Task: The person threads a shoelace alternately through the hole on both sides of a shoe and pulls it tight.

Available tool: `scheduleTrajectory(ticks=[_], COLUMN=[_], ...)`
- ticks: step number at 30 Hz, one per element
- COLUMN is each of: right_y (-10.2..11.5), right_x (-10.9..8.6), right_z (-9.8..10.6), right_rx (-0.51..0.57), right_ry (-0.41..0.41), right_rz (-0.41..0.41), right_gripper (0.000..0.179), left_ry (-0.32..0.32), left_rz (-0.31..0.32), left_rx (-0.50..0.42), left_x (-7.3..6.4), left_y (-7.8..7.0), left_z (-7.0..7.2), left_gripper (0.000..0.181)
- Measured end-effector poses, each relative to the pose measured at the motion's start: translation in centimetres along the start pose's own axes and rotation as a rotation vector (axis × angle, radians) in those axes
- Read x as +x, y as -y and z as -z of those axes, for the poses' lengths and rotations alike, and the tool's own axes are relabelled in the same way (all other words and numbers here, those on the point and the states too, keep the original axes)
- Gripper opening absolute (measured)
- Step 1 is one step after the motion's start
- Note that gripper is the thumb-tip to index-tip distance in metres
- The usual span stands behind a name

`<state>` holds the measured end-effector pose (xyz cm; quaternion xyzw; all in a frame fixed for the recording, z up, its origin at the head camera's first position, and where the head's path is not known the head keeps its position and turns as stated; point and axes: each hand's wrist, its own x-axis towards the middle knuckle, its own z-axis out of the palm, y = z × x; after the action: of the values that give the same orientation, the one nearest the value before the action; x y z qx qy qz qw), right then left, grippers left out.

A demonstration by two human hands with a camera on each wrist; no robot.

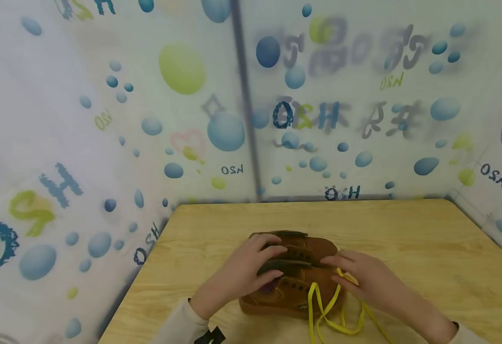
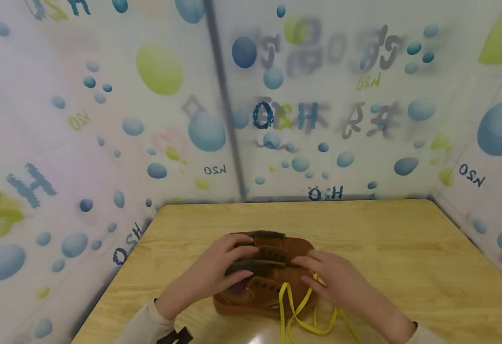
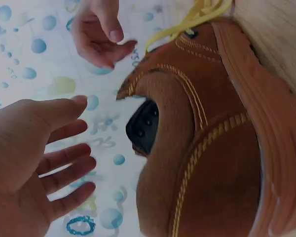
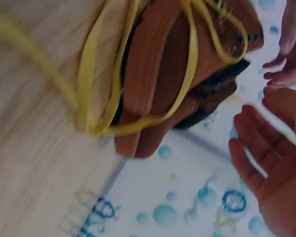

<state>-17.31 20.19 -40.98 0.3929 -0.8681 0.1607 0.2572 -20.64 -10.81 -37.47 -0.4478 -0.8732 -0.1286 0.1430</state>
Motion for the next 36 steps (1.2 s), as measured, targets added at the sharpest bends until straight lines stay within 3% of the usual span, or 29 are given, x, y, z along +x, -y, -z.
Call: scheduleTrajectory(ticks=[2, 5, 9, 12, 13, 16, 21, 27, 30, 33, 36], right_y=[0.9, 2.4, 4.2, 5.1, 5.3, 5.7, 6.1, 6.8, 7.1, 7.1, 6.7], right_x=[0.3, 0.5, 0.2, -0.4, -0.6, -1.0, -1.3, -1.5, -1.6, -1.5, -1.2], right_z=[-0.5, -1.6, -3.4, -4.5, -4.8, -5.4, -5.5, -5.8, -6.2, -6.5, -6.0], right_rx=[0.078, 0.152, 0.105, 0.053, 0.051, 0.037, -0.005, 0.174, 0.159, 0.079, 0.043], right_ry=[0.016, 0.104, 0.194, 0.227, 0.245, 0.296, 0.31, 0.325, 0.298, 0.228, 0.117], right_rz=[0.144, 0.31, 0.408, 0.461, 0.465, 0.468, 0.46, 0.438, 0.47, 0.467, 0.333], right_gripper=[0.03, 0.025, 0.032, 0.015, 0.012, 0.025, 0.027, 0.027, 0.029, 0.023, 0.018], left_ry=[-0.015, -0.001, 0.035, 0.069, 0.08, 0.104, 0.137, 0.187, 0.186, 0.187, 0.194], left_rz=[-0.05, -0.097, -0.126, -0.149, -0.156, -0.174, -0.187, -0.166, -0.168, -0.17, -0.169], left_rx=[0.008, 0.011, 0.039, 0.057, 0.067, 0.092, 0.108, 0.083, 0.083, 0.089, 0.106], left_x=[0.3, 0.6, 1.1, 1.5, 1.6, 2.0, 2.5, 2.6, 2.7, 2.8, 3.0], left_y=[-0.4, -1.1, -1.6, -1.9, -2.0, -2.2, -2.4, -2.6, -2.8, -2.9, -3.0], left_z=[0.0, -0.4, -1.1, -1.7, -1.9, -2.3, -2.9, -3.0, -2.9, -3.1, -3.4], left_gripper=[0.03, 0.016, 0.013, 0.014, 0.015, 0.016, 0.016, 0.018, 0.018, 0.018, 0.017])
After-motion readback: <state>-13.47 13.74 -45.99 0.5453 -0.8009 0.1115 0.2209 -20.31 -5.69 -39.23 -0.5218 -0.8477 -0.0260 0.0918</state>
